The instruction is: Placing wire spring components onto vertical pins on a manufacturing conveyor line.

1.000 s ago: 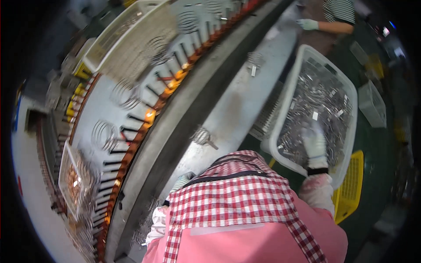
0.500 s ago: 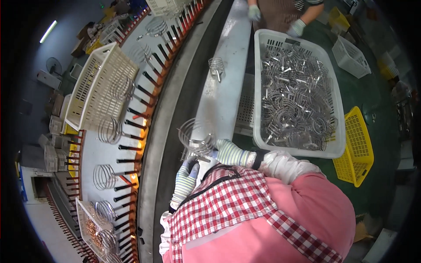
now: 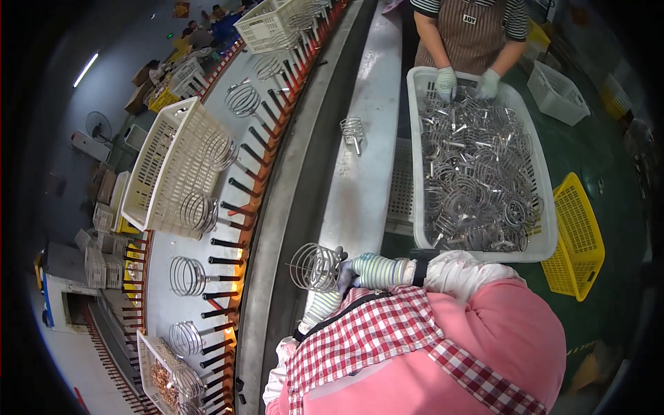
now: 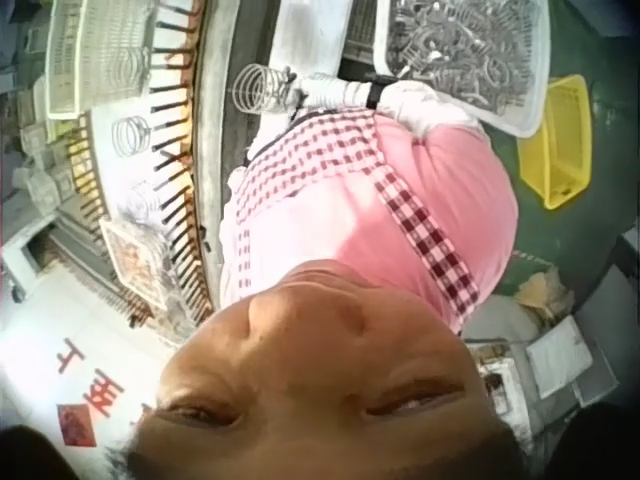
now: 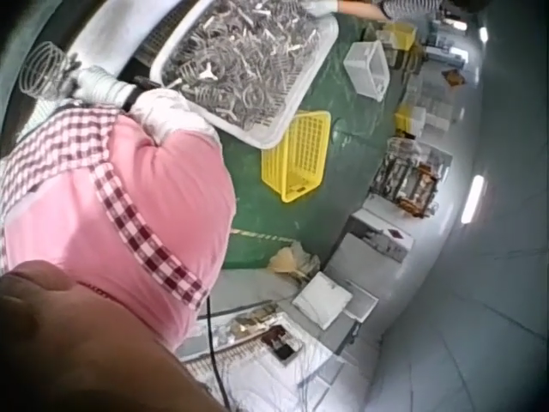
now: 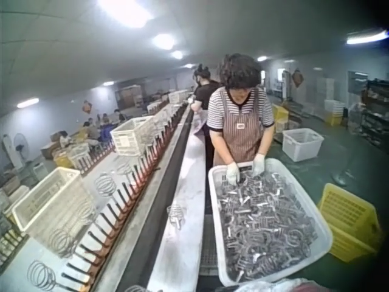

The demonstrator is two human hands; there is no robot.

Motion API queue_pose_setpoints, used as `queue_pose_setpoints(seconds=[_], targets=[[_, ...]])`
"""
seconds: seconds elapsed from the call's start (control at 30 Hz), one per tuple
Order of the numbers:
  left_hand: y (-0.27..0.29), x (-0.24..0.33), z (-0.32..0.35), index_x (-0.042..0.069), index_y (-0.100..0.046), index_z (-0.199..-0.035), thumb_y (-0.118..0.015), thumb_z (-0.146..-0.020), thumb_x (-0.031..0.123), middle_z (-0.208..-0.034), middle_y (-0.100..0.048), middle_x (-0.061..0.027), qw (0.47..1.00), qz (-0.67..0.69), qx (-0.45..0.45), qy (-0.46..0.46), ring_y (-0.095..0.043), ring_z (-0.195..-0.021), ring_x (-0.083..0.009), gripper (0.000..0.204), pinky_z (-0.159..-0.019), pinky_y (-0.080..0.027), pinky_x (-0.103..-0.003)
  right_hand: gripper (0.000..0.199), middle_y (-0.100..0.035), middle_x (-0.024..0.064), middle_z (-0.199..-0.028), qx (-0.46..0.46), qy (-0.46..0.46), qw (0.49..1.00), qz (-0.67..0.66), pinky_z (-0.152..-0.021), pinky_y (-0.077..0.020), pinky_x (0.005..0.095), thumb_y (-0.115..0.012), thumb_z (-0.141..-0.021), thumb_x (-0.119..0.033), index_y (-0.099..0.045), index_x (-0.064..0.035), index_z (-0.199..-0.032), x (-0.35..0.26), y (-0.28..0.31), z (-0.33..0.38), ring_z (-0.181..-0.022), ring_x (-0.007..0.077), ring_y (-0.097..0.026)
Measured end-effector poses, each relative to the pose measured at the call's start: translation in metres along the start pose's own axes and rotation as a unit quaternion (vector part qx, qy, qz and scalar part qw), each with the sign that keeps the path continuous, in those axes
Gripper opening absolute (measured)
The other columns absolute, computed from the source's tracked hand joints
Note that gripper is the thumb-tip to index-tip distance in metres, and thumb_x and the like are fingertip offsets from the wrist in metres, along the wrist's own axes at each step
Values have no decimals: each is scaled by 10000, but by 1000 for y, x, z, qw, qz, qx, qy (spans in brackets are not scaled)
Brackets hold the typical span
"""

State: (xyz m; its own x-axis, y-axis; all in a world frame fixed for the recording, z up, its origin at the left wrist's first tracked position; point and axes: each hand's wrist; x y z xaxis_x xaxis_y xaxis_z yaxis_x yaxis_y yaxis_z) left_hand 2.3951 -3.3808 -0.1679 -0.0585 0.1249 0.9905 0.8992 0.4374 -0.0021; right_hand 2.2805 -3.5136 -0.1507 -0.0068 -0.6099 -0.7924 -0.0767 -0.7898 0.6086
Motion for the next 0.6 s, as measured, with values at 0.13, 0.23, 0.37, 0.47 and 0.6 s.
queue_pose_setpoints(seconds=[0.13, 0.23, 0.37, 0.47, 0.6], targets=[[16, -35, 2, 23, -486, -1216, -526, -933, 234, -1137, -561, -106, 928, 360, -26, 98, -545, -969, -155, 356, -854, -459, -299, 498, -597, 211, -1042, 137, -30, 983, 117, -872, -453, 400, -658, -772, -272, -523, -33, -1187, -17, 29, 33, -993, 367, -562], [0, -17, 10, 96, -521, -1115, -540, -900, 229, -1044, -574, -68, 979, 175, -11, -107, -538, -887, -150, 253, -744, -434, -313, 748, -491, 248, -1214, 321, -142, 885, 305, -932, -404, 425, -709, -713, -315, -377, -2, -1306, 31, 37, 86, -1104, 364, -501], [22, -35, 23, 159, -545, -990, -552, -871, 202, -939, -577, -36, 994, 94, 32, 45, -527, -806, -165, 127, -624, -421, -336, 673, -579, 207, -1087, 163, -365, 874, 278, -890, -430, 412, -681, -707, -260, -409, -32, -1279, 65, 35, 156, -1018, 333, -565], [36, -43, 20, 168, -539, -962, -557, -865, 210, -923, -568, -30, 976, 201, -10, 89, -515, -794, -165, 107, -623, -417, -332, 528, -629, 169, -976, 58, -391, 879, 266, -839, -453, 418, -617, -731, -191, -464, -47, -1216, 80, 48, 172, -925, 328, -607], [54, -70, 17, 180, -531, -923, -565, -858, 221, -902, -556, -24, 928, 341, -61, 140, -500, -777, -165, 84, -621, -411, -328, 457, -630, 174, -989, 24, -365, 897, 249, -830, -453, 422, -569, -743, -149, -484, -40, -1179, 86, 54, 167, -909, 323, -612]])
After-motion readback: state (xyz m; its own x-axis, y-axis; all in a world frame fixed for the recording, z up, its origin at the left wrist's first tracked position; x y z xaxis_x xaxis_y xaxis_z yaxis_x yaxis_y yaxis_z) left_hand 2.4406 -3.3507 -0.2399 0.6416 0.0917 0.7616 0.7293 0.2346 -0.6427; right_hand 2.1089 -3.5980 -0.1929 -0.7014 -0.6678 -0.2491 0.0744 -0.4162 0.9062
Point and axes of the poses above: each hand's wrist, its own z-axis away from the middle knuckle, its own y-axis out of the back of the hand, x = y × z
